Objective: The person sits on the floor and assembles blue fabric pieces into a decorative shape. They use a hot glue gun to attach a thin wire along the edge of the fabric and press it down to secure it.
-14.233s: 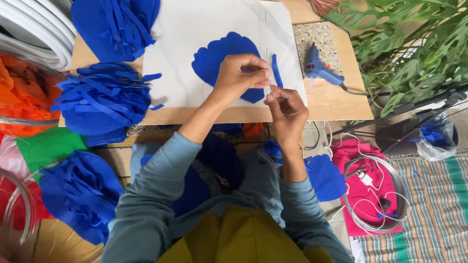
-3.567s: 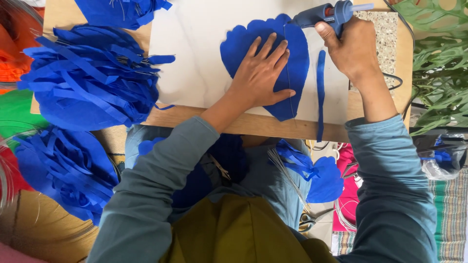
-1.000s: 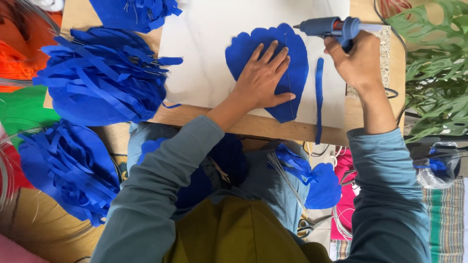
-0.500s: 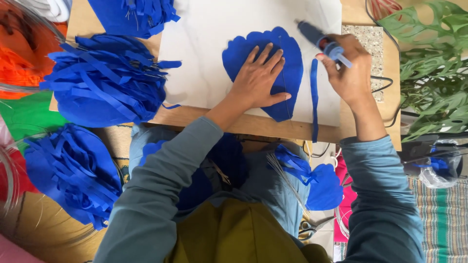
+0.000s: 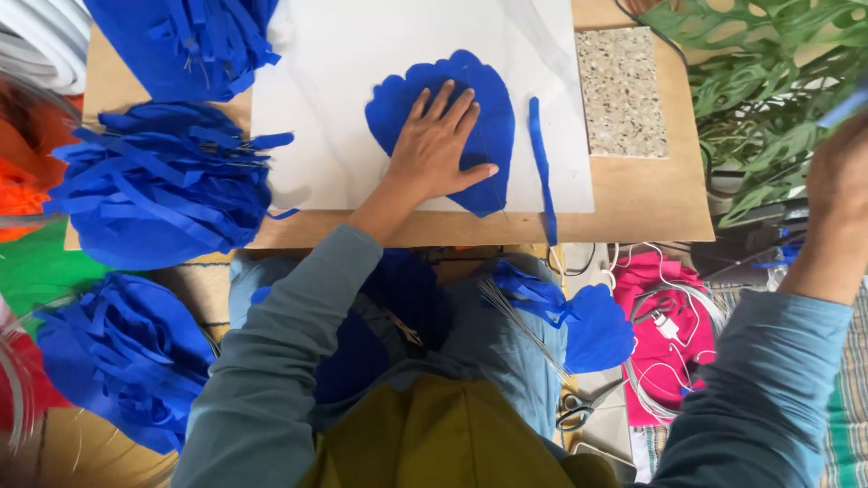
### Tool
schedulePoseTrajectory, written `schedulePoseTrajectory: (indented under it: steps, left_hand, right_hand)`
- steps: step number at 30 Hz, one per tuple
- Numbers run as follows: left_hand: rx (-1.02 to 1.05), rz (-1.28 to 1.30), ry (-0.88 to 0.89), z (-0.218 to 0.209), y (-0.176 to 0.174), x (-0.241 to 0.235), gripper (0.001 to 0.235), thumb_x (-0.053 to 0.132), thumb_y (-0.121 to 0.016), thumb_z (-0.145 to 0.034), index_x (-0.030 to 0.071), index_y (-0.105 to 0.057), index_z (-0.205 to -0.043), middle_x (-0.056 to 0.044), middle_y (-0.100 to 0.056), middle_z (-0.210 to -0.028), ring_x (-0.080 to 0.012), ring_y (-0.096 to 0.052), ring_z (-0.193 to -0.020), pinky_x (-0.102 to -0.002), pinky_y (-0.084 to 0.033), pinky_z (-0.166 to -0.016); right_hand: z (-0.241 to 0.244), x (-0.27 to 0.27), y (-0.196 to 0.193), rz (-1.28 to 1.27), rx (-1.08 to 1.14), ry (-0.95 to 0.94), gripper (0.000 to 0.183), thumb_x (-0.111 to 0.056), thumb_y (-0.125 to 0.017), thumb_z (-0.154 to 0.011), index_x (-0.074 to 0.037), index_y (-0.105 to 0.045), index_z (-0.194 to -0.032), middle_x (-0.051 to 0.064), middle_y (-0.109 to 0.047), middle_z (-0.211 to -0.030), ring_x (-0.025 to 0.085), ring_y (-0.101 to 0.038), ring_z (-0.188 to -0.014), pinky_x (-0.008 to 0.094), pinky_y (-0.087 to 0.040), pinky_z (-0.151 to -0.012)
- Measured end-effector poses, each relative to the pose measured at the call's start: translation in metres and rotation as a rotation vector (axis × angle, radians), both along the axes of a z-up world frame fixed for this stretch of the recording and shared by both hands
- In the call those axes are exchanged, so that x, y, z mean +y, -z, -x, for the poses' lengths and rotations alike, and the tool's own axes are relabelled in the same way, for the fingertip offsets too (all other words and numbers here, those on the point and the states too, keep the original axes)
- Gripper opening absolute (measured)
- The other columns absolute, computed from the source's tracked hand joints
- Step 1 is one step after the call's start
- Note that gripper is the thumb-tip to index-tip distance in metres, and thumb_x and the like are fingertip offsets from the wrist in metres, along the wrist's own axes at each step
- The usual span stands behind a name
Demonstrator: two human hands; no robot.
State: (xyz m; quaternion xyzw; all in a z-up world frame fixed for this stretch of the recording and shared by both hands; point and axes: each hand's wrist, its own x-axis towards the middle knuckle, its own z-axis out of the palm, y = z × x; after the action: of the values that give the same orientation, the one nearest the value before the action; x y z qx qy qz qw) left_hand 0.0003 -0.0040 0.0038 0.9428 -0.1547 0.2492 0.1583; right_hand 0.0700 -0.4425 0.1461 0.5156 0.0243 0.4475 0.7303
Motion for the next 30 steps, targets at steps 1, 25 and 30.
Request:
schedulePoseTrajectory:
  steps: [1,25,30]
  left_hand:
    - [-0.003,-0.002,0.008,-0.001,0.001,0.000,0.077,0.062,-0.057,-0.076,-0.002,-0.054,-0.118,-0.018,-0.045,-0.129,-0.0368,-0.034,-0.123,-0.051,-0.021,-0.102]
    - [0.075,0.005,0.020,-0.002,-0.001,-0.001,0.079,0.062,-0.057,-0.076,-0.003,-0.052,-0.120,-0.018,-0.043,-0.131,-0.0380,-0.031,-0.124,-0.052,-0.019,-0.101]
    - [-0.023,0.046,0.008,0.002,-0.003,0.002,0.076,0.059,-0.062,-0.072,-0.003,-0.054,-0.115,-0.018,-0.046,-0.126,-0.0384,-0.036,-0.121,-0.053,-0.025,-0.099]
  right_hand:
    - [0.009,0.037,-0.015,-0.002,-0.003,0.008,0.021,-0.012,-0.024,-0.094,-0.025,-0.037,-0.104,-0.015,-0.028,-0.083,-0.004,-0.022,-0.056,0.011,-0.020,-0.044]
    - [0.025,0.240,0.068,-1.695,1.414,-0.891,0.007,0.000,-0.070,-0.078,0.003,-0.068,-0.084,0.012,-0.064,-0.073,0.014,-0.054,-0.051,0.021,-0.043,-0.045]
    - [0.023,0.270,0.075,-1.752,1.340,-1.014,0.009,0.006,-0.068,-0.069,0.002,-0.064,-0.076,0.010,-0.063,-0.069,0.016,-0.053,-0.053,0.024,-0.045,-0.052]
